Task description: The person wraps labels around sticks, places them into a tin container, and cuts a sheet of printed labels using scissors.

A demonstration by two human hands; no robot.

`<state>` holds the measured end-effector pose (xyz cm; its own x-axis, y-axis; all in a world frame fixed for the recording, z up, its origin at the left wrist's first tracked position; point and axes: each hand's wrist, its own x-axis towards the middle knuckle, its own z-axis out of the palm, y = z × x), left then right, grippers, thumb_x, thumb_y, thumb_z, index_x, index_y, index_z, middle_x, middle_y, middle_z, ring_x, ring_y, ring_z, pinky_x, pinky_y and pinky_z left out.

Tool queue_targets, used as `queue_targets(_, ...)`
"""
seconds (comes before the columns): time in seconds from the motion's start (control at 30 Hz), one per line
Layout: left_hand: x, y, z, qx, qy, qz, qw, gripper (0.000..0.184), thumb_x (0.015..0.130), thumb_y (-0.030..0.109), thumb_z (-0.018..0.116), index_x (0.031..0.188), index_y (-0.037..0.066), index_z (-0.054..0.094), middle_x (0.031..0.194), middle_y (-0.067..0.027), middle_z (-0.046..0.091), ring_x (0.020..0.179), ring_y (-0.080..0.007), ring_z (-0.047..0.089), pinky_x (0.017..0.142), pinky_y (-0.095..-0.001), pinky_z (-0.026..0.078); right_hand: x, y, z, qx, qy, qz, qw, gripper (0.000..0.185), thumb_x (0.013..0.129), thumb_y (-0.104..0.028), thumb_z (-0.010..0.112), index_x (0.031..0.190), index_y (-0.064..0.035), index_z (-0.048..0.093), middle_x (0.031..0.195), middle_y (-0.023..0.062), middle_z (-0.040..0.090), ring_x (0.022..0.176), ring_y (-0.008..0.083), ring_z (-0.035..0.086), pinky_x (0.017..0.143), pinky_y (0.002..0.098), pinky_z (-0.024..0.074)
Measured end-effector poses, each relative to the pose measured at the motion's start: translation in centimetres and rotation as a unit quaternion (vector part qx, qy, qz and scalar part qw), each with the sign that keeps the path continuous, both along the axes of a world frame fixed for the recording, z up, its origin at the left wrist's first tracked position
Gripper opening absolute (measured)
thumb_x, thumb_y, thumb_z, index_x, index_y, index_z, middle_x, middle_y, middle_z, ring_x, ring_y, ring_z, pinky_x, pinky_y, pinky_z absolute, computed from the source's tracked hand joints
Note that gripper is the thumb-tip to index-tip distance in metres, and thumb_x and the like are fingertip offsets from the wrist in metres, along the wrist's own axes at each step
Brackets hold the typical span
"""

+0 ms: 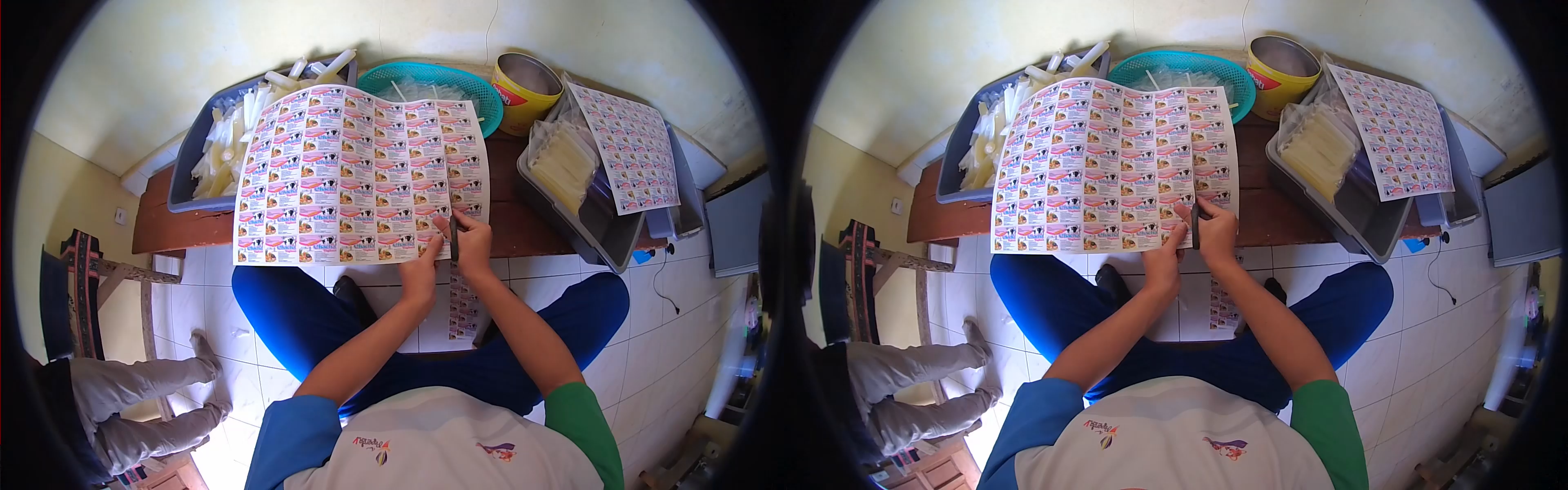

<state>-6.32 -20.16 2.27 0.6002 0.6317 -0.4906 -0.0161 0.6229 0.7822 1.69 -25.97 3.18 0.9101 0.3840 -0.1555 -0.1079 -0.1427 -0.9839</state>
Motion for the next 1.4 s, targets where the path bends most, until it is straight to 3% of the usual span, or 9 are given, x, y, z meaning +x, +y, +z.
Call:
queue_targets(0.3, 0.0, 0.0, 0.1, 0.008, -0.002, 0.001, 1.0, 0.022, 0.083, 0.011, 0.071, 0.101, 0.006, 0.061, 0.085, 0.0023, 0.061, 0.064, -0.0043, 0.05, 0.051, -0.0217, 0.036, 0.4, 0.4, 1.7, -0.017, -0.016, -0.017, 1.0, 0.036, 0.075, -0.027, 0.079, 0.099, -0.0006, 0.071, 0.073, 0.0012, 0.068, 0.065, 0.004, 0.054, 0.061, 0.0229, 0.0457)
queue_targets(0.7, 0.0, 0.0, -0.3, 0.007, 0.0, -0.002, 1.0, 0.023, 0.083, 0.011, 0.07, 0.103, 0.007, 0.06, 0.085, 0.0029, 0.059, 0.064, -0.0044, 0.049, 0.053, -0.0218, 0.037, 1.1, 0.7, 0.0, 0.01, -0.034, -0.021, 0.999, 0.037, 0.074, -0.026, 0.08, 0.1, -0.001, 0.071, 0.076, 0.0027, 0.068, 0.067, 0.0045, 0.054, 0.062, 0.0237, 0.0456)
queue_targets(0.8, 0.1, 0.0, -0.4, 0.014, 0.009, -0.002, 1.0, 0.021, 0.082, 0.009, 0.071, 0.099, 0.01, 0.059, 0.082, 0.0034, 0.06, 0.06, -0.0034, 0.048, 0.048, -0.02, 0.032, 1.4, 0.8, -0.6, 0.019, -0.026, -0.019, 0.999, 0.037, 0.074, -0.025, 0.08, 0.101, -0.0005, 0.071, 0.077, 0.0037, 0.068, 0.069, 0.0049, 0.054, 0.064, 0.024, 0.0456)
queue_targets(1.3, 0.1, 0.0, -0.4, 0.008, 0.01, -0.009, 1.0, 0.021, 0.083, 0.01, 0.07, 0.101, 0.01, 0.059, 0.084, 0.0035, 0.061, 0.062, -0.0039, 0.051, 0.05, -0.0204, 0.033, 1.7, 0.9, 0.1, -0.009, -0.031, -0.013, 0.999, 0.041, 0.072, -0.027, 0.081, 0.098, 0.0026, 0.07, 0.076, 0.0039, 0.068, 0.069, 0.0055, 0.053, 0.063, 0.0254, 0.0458)
queue_targets(1.4, 0.1, -0.1, -0.4, 0.008, 0.005, 0.009, 1.0, 0.018, 0.084, 0.012, 0.071, 0.098, 0.005, 0.064, 0.081, 0.0033, 0.06, 0.06, -0.0039, 0.047, 0.05, -0.0219, 0.034, 1.8, 0.9, -0.6, 0.003, -0.041, -0.014, 0.999, 0.041, 0.073, -0.028, 0.081, 0.098, 0.0022, 0.07, 0.076, 0.0035, 0.068, 0.068, 0.0056, 0.054, 0.063, 0.0253, 0.0457)
